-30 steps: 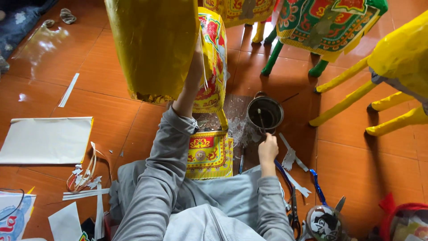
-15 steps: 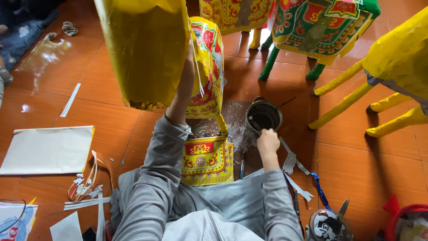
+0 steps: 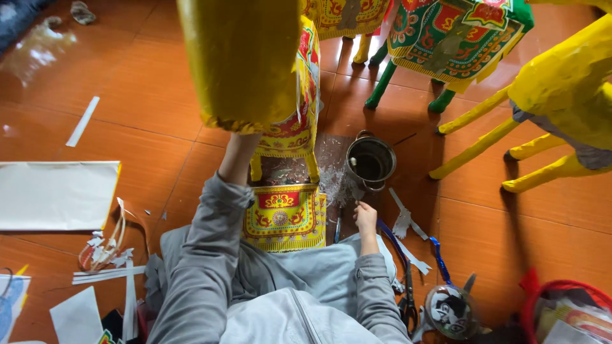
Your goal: Decorating a large paper horse model by applying glue and colored paper strips.
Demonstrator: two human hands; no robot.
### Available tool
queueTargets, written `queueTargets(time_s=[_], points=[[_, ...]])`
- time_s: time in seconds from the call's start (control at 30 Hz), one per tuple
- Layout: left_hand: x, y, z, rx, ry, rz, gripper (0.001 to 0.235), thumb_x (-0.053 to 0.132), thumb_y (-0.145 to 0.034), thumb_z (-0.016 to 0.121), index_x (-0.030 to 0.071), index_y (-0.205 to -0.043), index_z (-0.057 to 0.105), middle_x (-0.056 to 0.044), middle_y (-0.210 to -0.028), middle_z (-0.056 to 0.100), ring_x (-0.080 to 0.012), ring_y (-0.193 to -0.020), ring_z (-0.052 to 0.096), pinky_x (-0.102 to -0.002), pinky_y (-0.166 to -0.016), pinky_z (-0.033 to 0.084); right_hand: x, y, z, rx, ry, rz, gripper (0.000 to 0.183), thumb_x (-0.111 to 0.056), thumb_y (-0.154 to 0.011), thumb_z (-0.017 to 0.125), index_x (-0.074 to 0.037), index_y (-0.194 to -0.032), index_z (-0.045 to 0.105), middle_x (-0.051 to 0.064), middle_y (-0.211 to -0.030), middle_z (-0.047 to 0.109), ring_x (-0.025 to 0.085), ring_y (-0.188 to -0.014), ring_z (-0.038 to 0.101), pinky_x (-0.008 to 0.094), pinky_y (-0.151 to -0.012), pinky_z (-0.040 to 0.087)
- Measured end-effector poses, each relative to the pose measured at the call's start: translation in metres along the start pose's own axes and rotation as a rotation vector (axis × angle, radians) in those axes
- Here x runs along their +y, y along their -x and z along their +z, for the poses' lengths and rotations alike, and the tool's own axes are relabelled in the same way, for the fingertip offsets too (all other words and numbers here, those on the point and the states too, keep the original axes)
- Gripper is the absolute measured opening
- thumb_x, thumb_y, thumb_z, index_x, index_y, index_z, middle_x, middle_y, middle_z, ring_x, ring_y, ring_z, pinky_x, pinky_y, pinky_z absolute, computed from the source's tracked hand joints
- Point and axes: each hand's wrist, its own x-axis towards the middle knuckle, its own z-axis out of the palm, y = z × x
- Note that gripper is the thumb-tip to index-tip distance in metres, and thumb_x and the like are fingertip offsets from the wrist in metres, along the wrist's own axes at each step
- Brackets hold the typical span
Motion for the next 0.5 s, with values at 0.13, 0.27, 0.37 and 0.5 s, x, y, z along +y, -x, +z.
queueTargets(time_s=[0.13,0.27,0.37,0.5], points=[[-0.066,0.054,-0.002,0.038,-0.096,0.006,0.087,0.030,-0.090,0.087,0.007,-0.152,0.032,-0.017,-0.139,0.057,-0.0395,-0.128,0.057,-0.049,-0.110,0.046,-0.057,0.029,-0.005,-0.086,-0.200,0.170,0.037,-0.009,-0.099,0.050,-0.007,-0.134,0.063,0.006,-0.080,0.067,0.010,-0.056,0.056,0.022,-0.041,0.035],[-0.165,0.155,0.000,-0.023,0.045,0.013,0.098,0.022,-0.075,0.087,-0.007,-0.152,0.033,-0.035,-0.146,0.042,-0.0507,-0.132,0.044,-0.052,-0.107,0.042,-0.193,0.066,-0.021,-0.086,-0.238,0.040,0.026,-0.019,-0.105,0.055,-0.013,-0.130,0.056,0.007,-0.082,0.066,0.008,-0.057,0.055,0.020,-0.042,0.037],[-0.237,0.220,0.026,-0.294,-0.045,-0.382,0.065,0.022,-0.083,0.084,-0.001,-0.138,0.057,-0.027,-0.139,0.055,-0.0422,-0.130,0.053,-0.047,-0.108,0.046,-0.296,0.065,-0.051,-0.093,-0.182,-0.488,0.029,0.005,-0.096,0.062,-0.010,-0.119,0.054,0.002,-0.089,0.059,0.007,-0.062,0.052,0.019,-0.047,0.041],[-0.258,0.252,0.058,-0.300,0.112,-0.467,0.043,0.024,-0.086,0.078,0.006,-0.125,0.071,-0.025,-0.141,0.059,-0.0380,-0.123,0.062,-0.043,-0.106,0.052,-0.507,0.103,-0.044,-0.006,0.249,-0.821,0.015,-0.020,-0.113,0.061,-0.006,-0.118,0.058,0.004,-0.101,0.065,0.012,-0.077,0.061,0.027,-0.068,0.050]])
